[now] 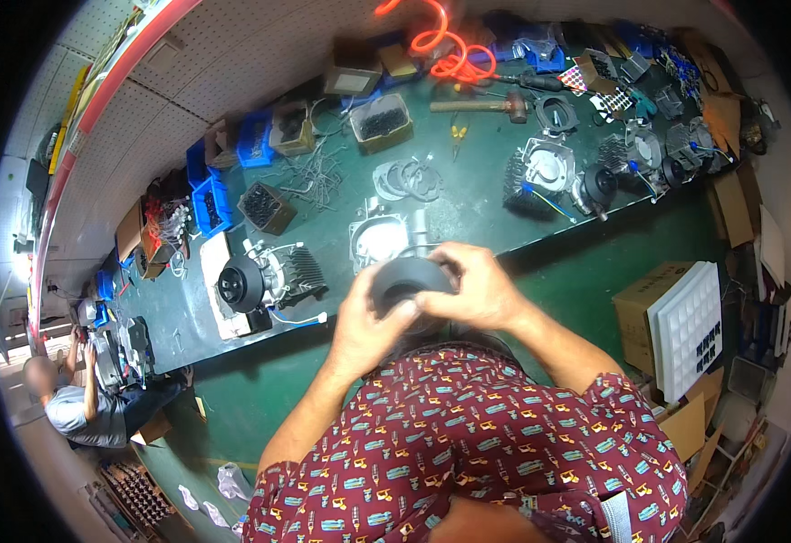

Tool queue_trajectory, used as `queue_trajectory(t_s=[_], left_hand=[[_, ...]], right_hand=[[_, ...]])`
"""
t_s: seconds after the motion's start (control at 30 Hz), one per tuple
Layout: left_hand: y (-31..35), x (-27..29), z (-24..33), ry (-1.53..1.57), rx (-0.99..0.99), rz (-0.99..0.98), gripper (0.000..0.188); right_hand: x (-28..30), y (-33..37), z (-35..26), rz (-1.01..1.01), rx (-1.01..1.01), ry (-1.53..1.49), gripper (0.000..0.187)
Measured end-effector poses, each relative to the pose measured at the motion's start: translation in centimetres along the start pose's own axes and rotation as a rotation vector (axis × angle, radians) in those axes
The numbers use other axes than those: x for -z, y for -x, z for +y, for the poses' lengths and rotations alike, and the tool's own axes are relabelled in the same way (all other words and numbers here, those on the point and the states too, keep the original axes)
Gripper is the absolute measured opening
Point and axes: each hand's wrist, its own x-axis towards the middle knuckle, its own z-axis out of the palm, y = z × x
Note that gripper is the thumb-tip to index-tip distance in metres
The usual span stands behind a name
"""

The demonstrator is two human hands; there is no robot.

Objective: The person assembles small electronic devices at a workbench, connecting wires to circular housings and attaching black circular components. They retrieve parts from a nearby stack and continue assembling units one at a time.

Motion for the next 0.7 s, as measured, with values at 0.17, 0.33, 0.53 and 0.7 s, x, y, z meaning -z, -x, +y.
queue_trajectory(t_s=[0.17, 0.33, 0.53, 0.7], left_hand=[[1.1, 5.6, -1.0, 0.040, -0.076, 0.164, 0.049], [-0.4, 8.0, -1.7, 0.012, -0.025, 0.297, 0.044], [-4.3, 7.0, -1.5, 0.094, 0.095, 0.240, 0.044], [-6.3, 7.6, -3.6, -0.011, 0.052, 0.231, 0.041]], right_hand=[[-3.1, -1.5, 1.5, 0.156, -0.185, -0.588, 0.035], [-5.1, -3.0, 8.7, 0.557, -0.335, -0.814, 0.024], [-7.3, -3.4, 12.5, 0.707, -0.354, -0.808, 0.020], [-8.5, -2.3, 13.4, 0.584, -0.146, -0.447, 0.018]])
